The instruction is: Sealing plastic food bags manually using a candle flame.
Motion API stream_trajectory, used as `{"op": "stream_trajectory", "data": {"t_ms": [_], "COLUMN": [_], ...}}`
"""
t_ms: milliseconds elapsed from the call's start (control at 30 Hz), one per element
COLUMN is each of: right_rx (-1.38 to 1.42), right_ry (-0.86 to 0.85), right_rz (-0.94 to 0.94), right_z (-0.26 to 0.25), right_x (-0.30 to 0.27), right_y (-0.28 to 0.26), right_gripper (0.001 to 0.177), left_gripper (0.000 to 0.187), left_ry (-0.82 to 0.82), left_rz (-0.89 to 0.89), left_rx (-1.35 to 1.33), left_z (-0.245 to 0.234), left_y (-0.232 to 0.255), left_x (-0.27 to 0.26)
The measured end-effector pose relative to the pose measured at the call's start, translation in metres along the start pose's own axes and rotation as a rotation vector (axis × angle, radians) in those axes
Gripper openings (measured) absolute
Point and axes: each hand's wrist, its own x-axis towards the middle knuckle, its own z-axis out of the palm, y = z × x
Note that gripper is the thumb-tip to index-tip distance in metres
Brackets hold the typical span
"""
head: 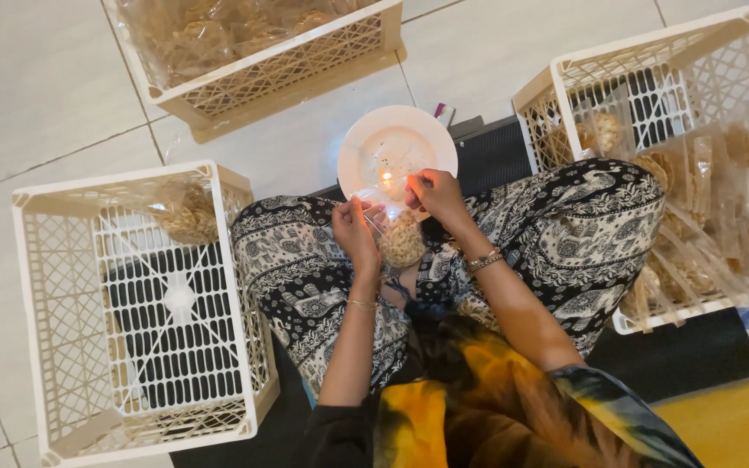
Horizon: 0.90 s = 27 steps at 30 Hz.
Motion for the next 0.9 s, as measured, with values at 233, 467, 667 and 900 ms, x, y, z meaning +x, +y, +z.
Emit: {"op": "stream_trajectory", "data": {"t_ms": [233, 467, 667, 900], "right_rx": [-0.01, -0.018, -0.022, -0.027], "right_ry": [0.001, 0.017, 0.032, 0.053], "right_rz": [-0.011, -0.001, 0.007, 0.02], "right_z": [-0.001, -0.0014, -0.0023, -0.0029], "right_x": [0.0001, -0.0038, -0.0009, -0.0017], "right_y": [0.0003, -0.0019, -0.0009, 0.0017], "right_gripper": [0.026, 0.025, 0.023, 0.022], "left_gripper": [0.019, 0.019, 0.019, 0.019], "left_ry": [-0.005, -0.031, -0.048, -0.065], "left_rz": [-0.003, -0.002, -0.005, -0.013], "left_rx": [0.007, 0.012, 0.012, 0.008], "left_z": [0.0001, -0.0008, 0.0024, 0.0038], "left_y": [0.0006, 0.0011, 0.0055, 0.0035], "left_x": [0.0003, -0.0006, -0.0013, -0.0012]}}
